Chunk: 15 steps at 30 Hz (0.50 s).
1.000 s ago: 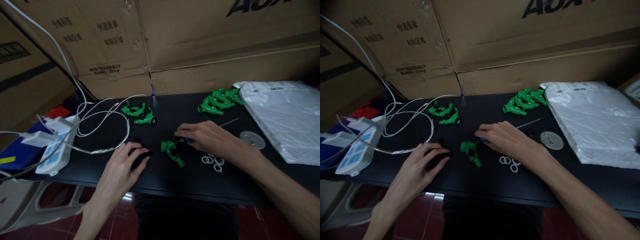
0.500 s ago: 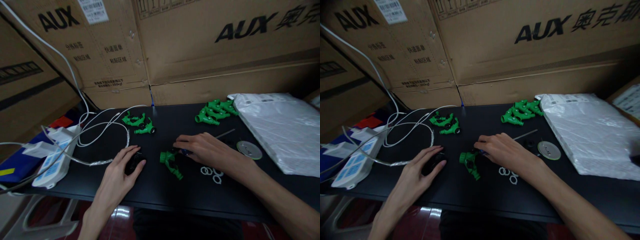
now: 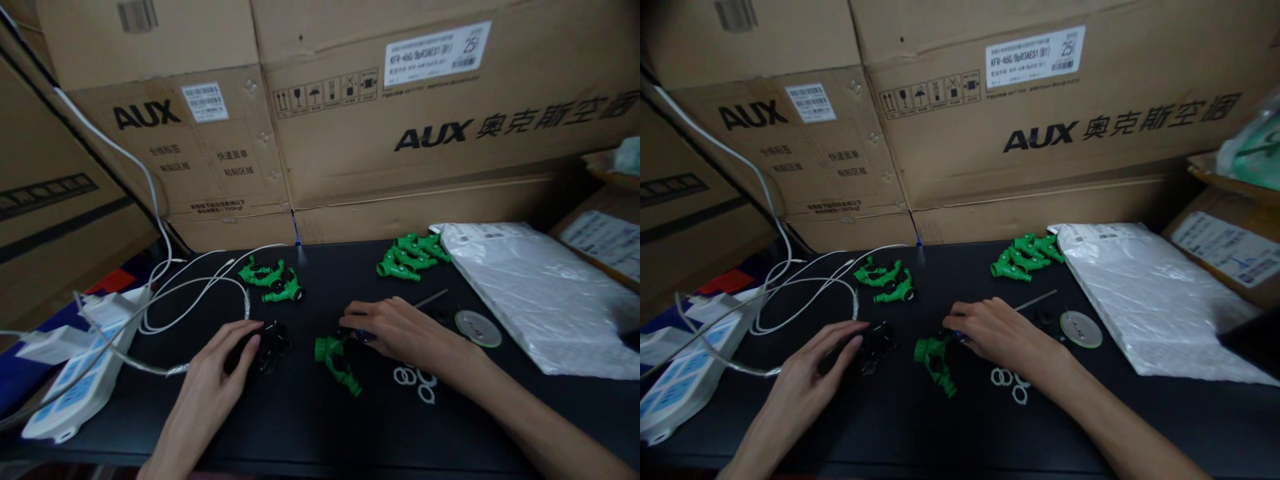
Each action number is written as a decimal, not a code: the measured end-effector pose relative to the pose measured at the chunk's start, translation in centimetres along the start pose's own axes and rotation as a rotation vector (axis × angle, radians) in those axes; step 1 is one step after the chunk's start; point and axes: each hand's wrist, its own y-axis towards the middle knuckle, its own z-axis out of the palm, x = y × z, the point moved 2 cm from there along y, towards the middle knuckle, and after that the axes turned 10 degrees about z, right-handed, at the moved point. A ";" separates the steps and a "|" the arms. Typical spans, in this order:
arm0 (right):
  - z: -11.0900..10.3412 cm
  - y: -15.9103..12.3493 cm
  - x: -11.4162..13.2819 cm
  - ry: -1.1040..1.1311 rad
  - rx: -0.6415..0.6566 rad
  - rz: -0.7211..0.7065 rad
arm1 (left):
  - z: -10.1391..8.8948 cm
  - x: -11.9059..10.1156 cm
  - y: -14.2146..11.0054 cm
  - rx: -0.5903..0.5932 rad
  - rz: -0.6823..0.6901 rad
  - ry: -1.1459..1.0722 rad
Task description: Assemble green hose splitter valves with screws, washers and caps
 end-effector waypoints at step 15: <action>0.3 0.2 0.4 0.021 0.033 0.010 | 1.2 4.2 4.5 0.236 0.171 0.111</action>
